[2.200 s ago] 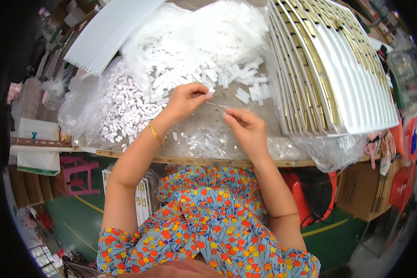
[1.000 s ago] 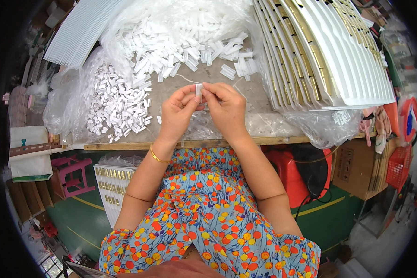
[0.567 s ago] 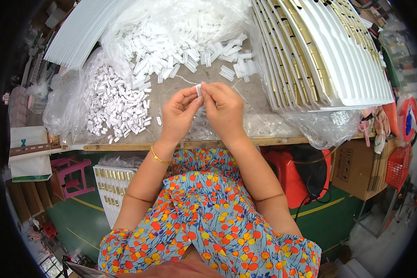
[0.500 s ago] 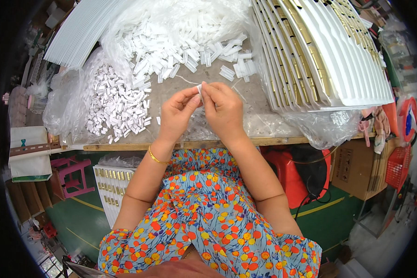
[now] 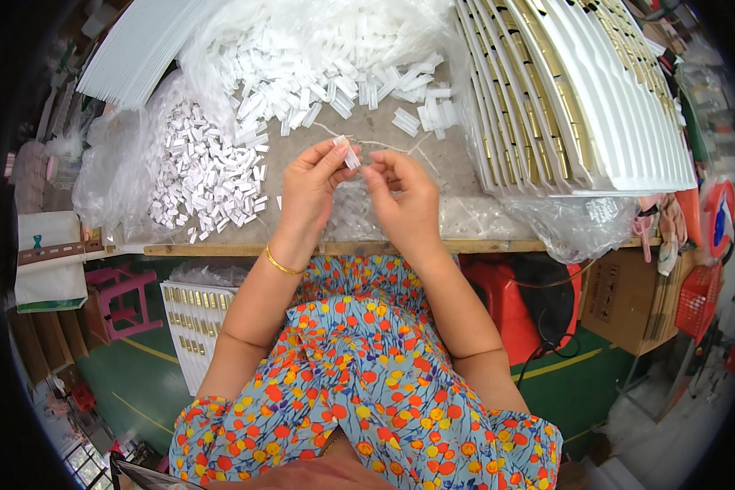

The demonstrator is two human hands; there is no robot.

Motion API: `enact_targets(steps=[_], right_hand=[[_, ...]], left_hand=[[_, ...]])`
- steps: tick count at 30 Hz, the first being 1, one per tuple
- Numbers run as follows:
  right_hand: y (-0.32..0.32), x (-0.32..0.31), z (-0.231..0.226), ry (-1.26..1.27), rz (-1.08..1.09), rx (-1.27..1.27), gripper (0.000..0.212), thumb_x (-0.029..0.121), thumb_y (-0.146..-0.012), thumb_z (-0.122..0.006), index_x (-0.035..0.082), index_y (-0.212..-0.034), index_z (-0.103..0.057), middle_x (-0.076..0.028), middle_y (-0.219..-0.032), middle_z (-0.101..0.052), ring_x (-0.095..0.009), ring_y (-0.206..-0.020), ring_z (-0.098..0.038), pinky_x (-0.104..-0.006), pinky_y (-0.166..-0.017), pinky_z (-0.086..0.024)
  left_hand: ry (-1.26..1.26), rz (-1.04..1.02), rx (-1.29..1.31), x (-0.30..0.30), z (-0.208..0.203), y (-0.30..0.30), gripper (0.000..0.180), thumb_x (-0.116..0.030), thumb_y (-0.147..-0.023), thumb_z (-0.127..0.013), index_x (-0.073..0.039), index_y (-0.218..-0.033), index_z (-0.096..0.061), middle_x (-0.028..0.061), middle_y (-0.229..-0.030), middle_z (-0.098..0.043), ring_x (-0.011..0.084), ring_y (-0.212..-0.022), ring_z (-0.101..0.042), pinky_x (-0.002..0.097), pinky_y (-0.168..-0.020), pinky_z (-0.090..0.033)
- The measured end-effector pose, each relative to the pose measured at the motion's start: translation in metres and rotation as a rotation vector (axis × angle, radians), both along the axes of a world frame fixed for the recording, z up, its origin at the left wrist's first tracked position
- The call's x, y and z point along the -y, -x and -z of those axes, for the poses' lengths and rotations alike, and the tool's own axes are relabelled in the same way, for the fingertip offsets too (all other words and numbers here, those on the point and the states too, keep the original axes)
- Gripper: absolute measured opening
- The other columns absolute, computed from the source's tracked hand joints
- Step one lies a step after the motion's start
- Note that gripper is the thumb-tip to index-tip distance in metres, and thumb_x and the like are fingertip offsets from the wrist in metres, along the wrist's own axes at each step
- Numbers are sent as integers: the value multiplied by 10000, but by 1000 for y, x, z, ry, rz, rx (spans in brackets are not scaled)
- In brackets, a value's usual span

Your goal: The person assembles cosmetic components by inserting plastic liners into metal tubes by hand and placing the assembled parts into slots on a tray.

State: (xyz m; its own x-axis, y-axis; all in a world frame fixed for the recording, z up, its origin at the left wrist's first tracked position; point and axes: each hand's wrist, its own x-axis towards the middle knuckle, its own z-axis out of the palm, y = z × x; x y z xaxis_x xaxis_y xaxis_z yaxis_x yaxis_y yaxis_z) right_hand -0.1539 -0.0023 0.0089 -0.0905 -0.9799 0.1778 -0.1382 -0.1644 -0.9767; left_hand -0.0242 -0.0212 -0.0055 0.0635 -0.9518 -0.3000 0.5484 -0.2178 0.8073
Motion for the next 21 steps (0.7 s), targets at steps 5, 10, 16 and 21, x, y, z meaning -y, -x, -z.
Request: enact_targets(steps=[5, 10, 16, 21], right_hand=[[2, 2, 4, 137, -50, -212, 110, -10, -765, -611, 3, -873, -600, -93, -750, -595, -198, -613, -588, -278, -542, -462], [10, -2, -1, 323, -34, -471, 116, -20, -724, -600, 25, -831, -598, -124, -737, -576, -293, -639, -562, -355, -573, -460], [19, -4, 9, 292, -132, -411, 84, 43, -722, -607, 30, -803, -593, -117, -710, -554, -293, -653, -558, -366, -570, -453], [56, -21, -76, 309, -217, -513, 111, 98, -742, -629, 37, -829, -598, -101, -726, -567, -280, -678, -581, -368, -590, -464]], left_hand=[[31, 19, -10, 4, 1, 4, 182, -88, -824, -616, 27, -965, -610, 111, -895, -643, 145, -815, -614, 248, -682, -506], [49, 50, 14, 1, 5, 8, 197, -66, -820, -608, 45, -983, -596, 131, -915, -637, 170, -823, -618, 263, -703, -508], [11, 44, 111, -7, 14, 7, 222, -56, -824, -605, 53, -1014, -570, 133, -930, -626, 166, -810, -611, 264, -688, -513], [60, 89, 87, -4, 6, 10, 193, -59, -838, -594, 41, -1002, -575, 132, -916, -623, 158, -771, -607, 247, -657, -510]])
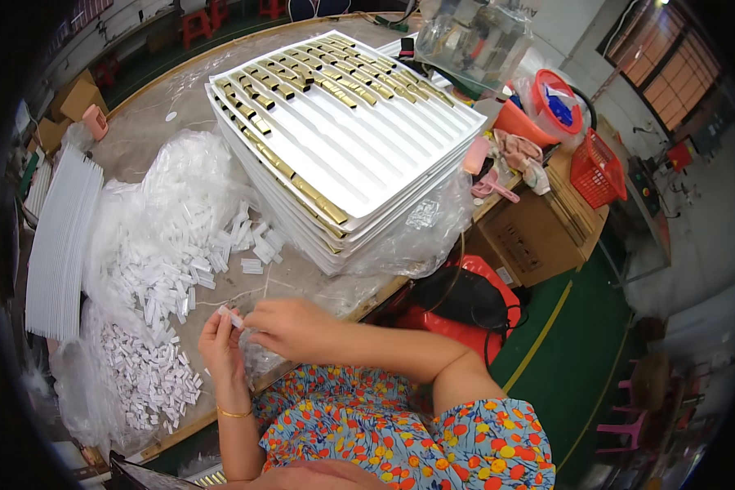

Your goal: The person assembles cosmetic components by inserting plastic liners into metal tubes by hand and placing the assembled parts into slots on a tray.

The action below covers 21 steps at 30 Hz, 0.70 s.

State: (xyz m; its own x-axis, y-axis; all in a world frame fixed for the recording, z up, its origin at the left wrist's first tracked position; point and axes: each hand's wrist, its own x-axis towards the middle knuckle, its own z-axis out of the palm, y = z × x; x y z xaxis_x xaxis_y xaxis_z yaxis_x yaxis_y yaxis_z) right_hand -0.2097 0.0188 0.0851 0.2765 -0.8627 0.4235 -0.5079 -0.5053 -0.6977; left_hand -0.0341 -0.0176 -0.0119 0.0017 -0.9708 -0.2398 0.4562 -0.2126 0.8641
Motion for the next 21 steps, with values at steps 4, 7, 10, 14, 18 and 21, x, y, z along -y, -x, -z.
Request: enact_targets(steps=[4, 7, 10, 14, 18, 21], right_hand=[[98, 19, -101, 343, 478, -16, 139, 40, -760, -617, 68, -888, -664, -90, -788, -642, -188, -670, -610, -280, -611, -484], [201, 97, -124, 352, 846, -364, 160, 162, -770, -611, 31, -833, -677, -139, -794, -638, -274, -665, -611, -327, -610, -477], [257, 140, -107, 166, 888, -621, 261, 255, -749, -611, 7, -807, -668, -198, -805, -622, -347, -722, -609, -406, -680, -477], [267, 167, -96, -39, 891, -919, 321, 270, -769, -550, -32, -775, -656, -237, -792, -620, -378, -771, -612, -444, -709, -473], [291, 163, -109, 41, 815, -1124, 290, 265, -784, -524, 7, -831, -648, -211, -860, -624, -352, -838, -606, -426, -708, -467], [283, 149, -118, 206, 877, -908, 306, 278, -831, -545, 31, -992, -624, -151, -856, -643, -276, -780, -623, -374, -680, -463]], left_hand=[[11, -52, -4, 0, 7, -21, 194, -78, -849, -585, 34, -1009, -579, 110, -902, -628, 151, -741, -614, 228, -649, -510], [18, -28, -7, -3, -2, -28, 203, -74, -851, -580, 37, -1021, -573, 117, -918, -625, 150, -766, -609, 229, -653, -508], [12, -65, 18, -8, -3, -27, 218, -61, -849, -576, 47, -1038, -561, 128, -936, -622, 158, -804, -604, 246, -682, -503], [-9, -53, 22, -16, 0, -24, 231, -62, -842, -580, 53, -1041, -560, 141, -948, -630, 166, -822, -608, 271, -696, -504], [-34, 22, -30, -5, -6, -16, 238, -79, -840, -586, 43, -1043, -561, 149, -970, -629, 176, -837, -618, 265, -715, -499], [-68, 1, -12, -9, -11, -24, 230, -81, -844, -582, 42, -1036, -563, 146, -949, -629, 188, -837, -623, 260, -712, -504]])
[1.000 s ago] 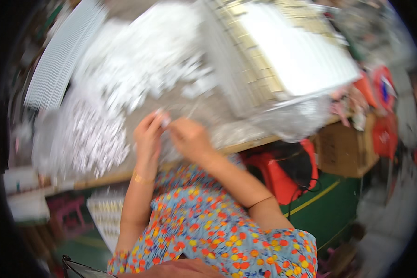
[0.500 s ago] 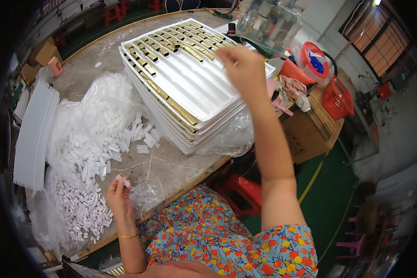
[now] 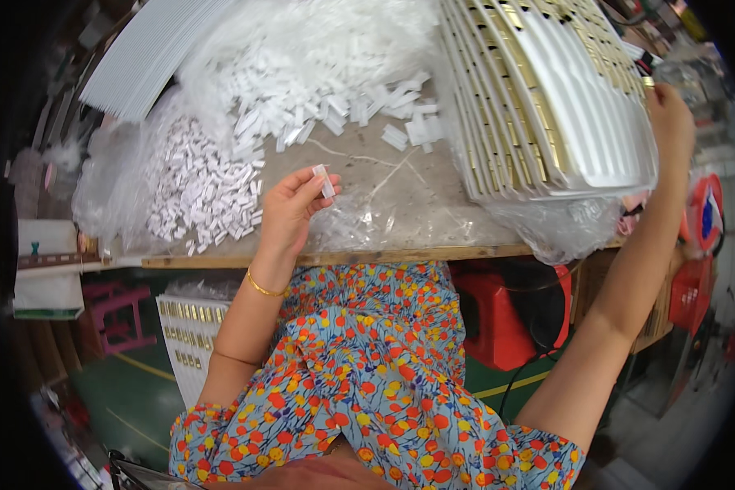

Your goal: The person assembles cosmetic components by inserting plastic liners into metal tubes by hand and placing the assembled parts into slots on a tray.

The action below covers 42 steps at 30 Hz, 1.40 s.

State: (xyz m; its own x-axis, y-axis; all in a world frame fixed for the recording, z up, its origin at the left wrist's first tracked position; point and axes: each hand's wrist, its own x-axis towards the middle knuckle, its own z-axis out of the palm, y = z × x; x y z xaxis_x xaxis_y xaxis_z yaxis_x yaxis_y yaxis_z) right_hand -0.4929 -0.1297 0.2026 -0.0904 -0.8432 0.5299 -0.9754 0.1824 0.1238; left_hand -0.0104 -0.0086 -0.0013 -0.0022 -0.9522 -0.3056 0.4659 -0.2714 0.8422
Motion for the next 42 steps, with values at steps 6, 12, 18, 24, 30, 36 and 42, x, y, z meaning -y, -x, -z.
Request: enact_targets(steps=[6, 12, 18, 24, 30, 36, 42], right_hand=[[-212, -119, 47, 139, -773, 625, 308, 28, -794, -614, 23, -1099, -576, -40, -828, -599, -113, -639, -517, -238, -560, -412], [-271, -62, 183, -548, -544, 1413, 150, 39, -767, -533, 6, -911, -561, -90, -732, -549, -166, -582, -537, -279, -539, -423], [-285, -26, 197, -487, -512, 848, 157, 134, -769, -585, 1, -852, -595, -151, -790, -593, -262, -705, -584, -343, -649, -463], [-286, -14, 216, -487, -650, 485, 173, 150, -761, -601, -5, -839, -602, -190, -828, -590, -359, -789, -581, -409, -711, -464], [-298, -22, 207, -360, -784, 473, 113, 80, -766, -589, 2, -844, -611, -162, -816, -591, -322, -761, -588, -386, -664, -471], [-343, -77, 186, -210, -953, 1136, 103, 0, -729, -618, 12, -831, -618, -110, -809, -596, -255, -690, -586, -326, -615, -475], [-341, -97, 193, -183, -1021, 1096, 96, -14, -729, -645, 5, -818, -614, -88, -816, -605, -188, -690, -587, -268, -572, -462]], left_hand=[[-39, -55, 27, -3, 5, -18, 225, -88, -846, -583, 42, -1029, -570, 149, -921, -635, 208, -798, -644, 257, -686, -544], [-1, -32, 7, -4, 1, -14, 215, -89, -847, -583, 43, -1016, -571, 153, -919, -633, 218, -807, -644, 259, -689, -544], [-32, -79, 24, -11, 7, -18, 221, -91, -847, -583, 44, -1021, -564, 151, -933, -626, 214, -811, -640, 256, -682, -542], [-56, -62, 10, -5, 10, -10, 230, -98, -850, -583, 44, -1029, -559, 146, -937, -625, 215, -822, -638, 266, -704, -536], [-38, -29, -3, -3, 12, -10, 228, -113, -857, -575, 40, -1025, -557, 139, -947, -624, 217, -844, -635, 279, -718, -532], [-113, 12, -245, 3, 5, -9, 189, -114, -877, -541, 27, -1002, -558, 131, -969, -617, 195, -898, -616, 279, -779, -514], [-76, -31, -344, 0, 9, -6, 185, -112, -864, -568, 21, -992, -565, 86, -927, -619, 152, -842, -615, 280, -762, -528]])
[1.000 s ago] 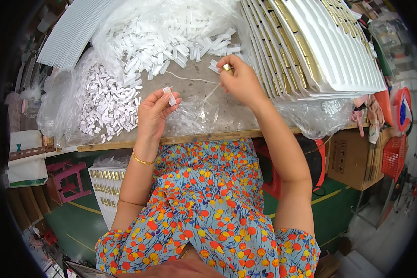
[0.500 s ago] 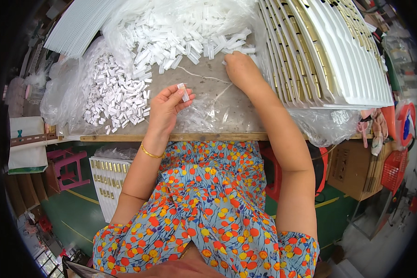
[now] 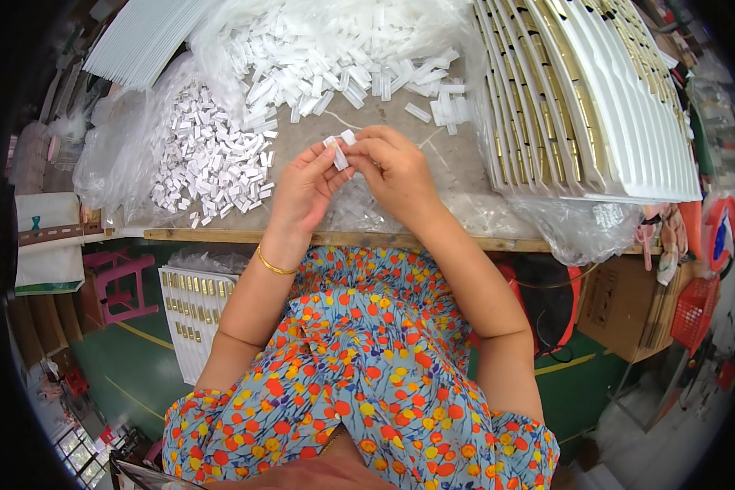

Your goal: The person assembles cosmetic components by inserting plastic liners into metal tubes by hand and placing the assembled parts into slots on a tray.

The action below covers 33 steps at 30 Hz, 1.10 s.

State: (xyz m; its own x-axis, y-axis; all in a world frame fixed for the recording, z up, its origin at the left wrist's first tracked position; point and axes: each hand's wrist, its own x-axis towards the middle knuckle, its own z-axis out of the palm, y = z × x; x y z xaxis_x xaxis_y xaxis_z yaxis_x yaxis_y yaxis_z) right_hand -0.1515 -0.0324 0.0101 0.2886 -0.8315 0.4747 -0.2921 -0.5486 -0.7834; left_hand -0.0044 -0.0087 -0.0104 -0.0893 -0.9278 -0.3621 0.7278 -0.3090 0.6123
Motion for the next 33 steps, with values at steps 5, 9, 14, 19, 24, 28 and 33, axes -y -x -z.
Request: enact_targets(steps=[5, 9, 14, 19, 24, 28, 33], right_hand=[[2, -4, 3, -75, 48, -62, 116, 5, -726, -636, 8, -839, -607, -105, -802, -598, -261, -719, -595, -306, -600, -480], [-1, -9, 3, 212, 165, -278, 160, 13, -752, -614, 11, -911, -602, -111, -789, -603, -275, -710, -602, -320, -606, -484], [-2, -19, 1, 69, 224, -103, 201, 15, -767, -610, 16, -968, -605, -120, -822, -627, -279, -724, -613, -326, -622, -487], [-8, -28, 2, 50, 132, -53, 205, 11, -771, -613, 18, -975, -612, -125, -865, -637, -267, -718, -619, -313, -605, -492], [-9, -30, -2, 2, 128, -29, 199, 6, -768, -614, 14, -966, -613, -125, -859, -638, -261, -707, -619, -311, -593, -492], [-8, -33, -3, -20, 136, -37, 201, -1, -762, -615, 12, -962, -614, -129, -859, -639, -262, -708, -622, -312, -596, -495], [-8, -34, -4, -51, 142, -13, 202, -1, -758, -618, 7, -960, -617, -132, -856, -640, -262, -711, -624, -311, -602, -497]], left_hand=[[49, -37, 147, -7, 2, 5, 168, -97, -865, -561, 18, -987, -566, 93, -948, -620, 145, -852, -609, 292, -736, -536], [71, -14, 154, -8, 2, 5, 166, -93, -865, -560, 17, -988, -565, 100, -957, -622, 151, -856, -610, 292, -733, -536], [161, -118, 403, -9, -11, 10, 158, -30, -851, -559, 36, -994, -556, 118, -985, -630, 147, -872, -612, 260, -718, -519], [331, -102, 611, -15, -1, 8, 200, 5, -864, -525, 58, -1057, -525, 136, -1023, -618, 146, -903, -598, 251, -750, -504], [377, -116, 724, -18, 2, 9, 204, 12, -869, -516, 61, -1067, -522, 134, -1021, -621, 136, -892, -598, 241, -753, -498], [412, -126, 787, -19, -1, 10, 203, 31, -867, -505, 65, -1067, -519, 135, -1031, -615, 139, -903, -598, 234, -762, -496], [472, -133, 908, -20, 5, 9, 207, 49, -862, -498, 66, -1067, -518, 138, -1038, -611, 142, -921, -596, 233, -777, -493]])
